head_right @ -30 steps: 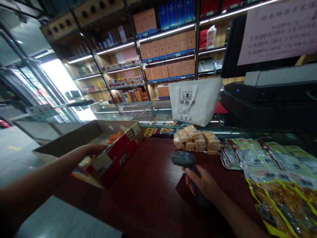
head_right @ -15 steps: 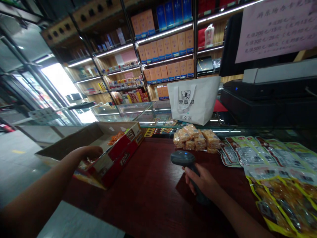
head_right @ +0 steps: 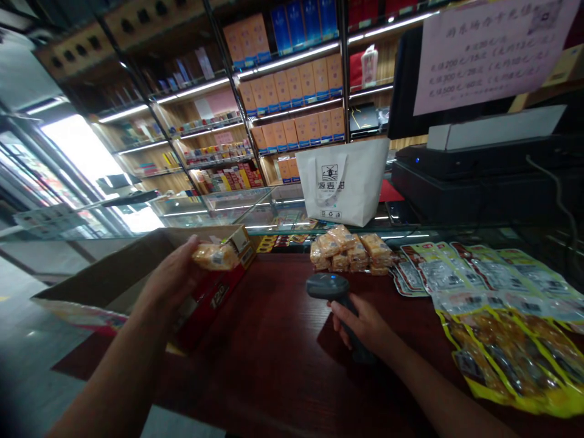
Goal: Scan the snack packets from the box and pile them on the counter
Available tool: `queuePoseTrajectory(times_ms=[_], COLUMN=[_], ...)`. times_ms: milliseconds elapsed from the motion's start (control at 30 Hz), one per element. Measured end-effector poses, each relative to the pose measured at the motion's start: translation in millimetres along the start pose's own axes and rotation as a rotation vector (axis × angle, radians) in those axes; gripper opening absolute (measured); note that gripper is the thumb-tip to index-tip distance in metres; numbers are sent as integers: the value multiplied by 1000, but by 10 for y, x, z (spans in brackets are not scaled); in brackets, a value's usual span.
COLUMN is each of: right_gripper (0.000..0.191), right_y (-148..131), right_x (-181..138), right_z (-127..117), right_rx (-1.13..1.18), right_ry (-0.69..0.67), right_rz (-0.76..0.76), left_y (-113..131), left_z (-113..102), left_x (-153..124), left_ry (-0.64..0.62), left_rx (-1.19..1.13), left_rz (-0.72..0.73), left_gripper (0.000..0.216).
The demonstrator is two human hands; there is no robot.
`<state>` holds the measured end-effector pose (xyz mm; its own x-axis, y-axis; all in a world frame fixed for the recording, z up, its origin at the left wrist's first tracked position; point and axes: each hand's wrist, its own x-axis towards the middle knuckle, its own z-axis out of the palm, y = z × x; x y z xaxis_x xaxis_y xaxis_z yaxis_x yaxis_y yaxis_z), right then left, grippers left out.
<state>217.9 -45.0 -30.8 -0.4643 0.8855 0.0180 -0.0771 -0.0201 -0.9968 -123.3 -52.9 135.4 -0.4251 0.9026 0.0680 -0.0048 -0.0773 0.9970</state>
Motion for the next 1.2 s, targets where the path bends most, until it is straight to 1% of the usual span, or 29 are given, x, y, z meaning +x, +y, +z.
queuePoseTrajectory(times_ms=[67, 133, 167, 233, 300, 400, 500, 600, 633, 800, 933, 1033, 1200], right_gripper=[60, 59, 58, 56, 55, 54, 53, 50, 49, 44, 44, 45, 46], right_y=[-20, -30, -30, -22, -11, 0, -5, -19, -24, -49, -92, -128, -160], right_x=[0, 4, 7, 17, 28, 35, 26, 2, -7, -53, -83, -109, -145], right_z=[-4, -11, -16, -25, -34, -42, -48, -50, -50, -47, -33, -20, -17], right_rx=[-16, -21, -18, -7, 12, 35, 22, -13, -30, -120, -205, -266, -323], right_ry=[10, 9, 13, 26, 46, 72, 88, 104, 106, 94, 89, 77, 54], right_rz=[-5, -8, -7, 3, 21, 34, 41, 60, 62, 48, 31, -4, -46], left_y=[-262, -551, -693, -944, -1131, -1285, -1339, -1358, -1361, -1348, -1314, -1291, -1266], left_z=[294, 522, 609, 734, 800, 819, 794, 776, 774, 755, 729, 728, 744], left_x=[-97, -130, -127, -96, -49, 12, 38, 26, 17, -20, -24, -37, -64], left_ry=[-129, -189, -199, -198, -206, -249, -335, -396, -390, -269, -228, -225, -223], left_rx=[-235, -339, -370, -421, -461, -496, -475, -386, -347, -130, -33, -41, -61], left_rz=[-225, -404, -461, -531, -586, -639, -575, -465, -420, -145, -13, 34, 21], left_gripper=[27, 25, 23, 19, 19, 22, 20, 36, 39, 46, 51, 54, 53])
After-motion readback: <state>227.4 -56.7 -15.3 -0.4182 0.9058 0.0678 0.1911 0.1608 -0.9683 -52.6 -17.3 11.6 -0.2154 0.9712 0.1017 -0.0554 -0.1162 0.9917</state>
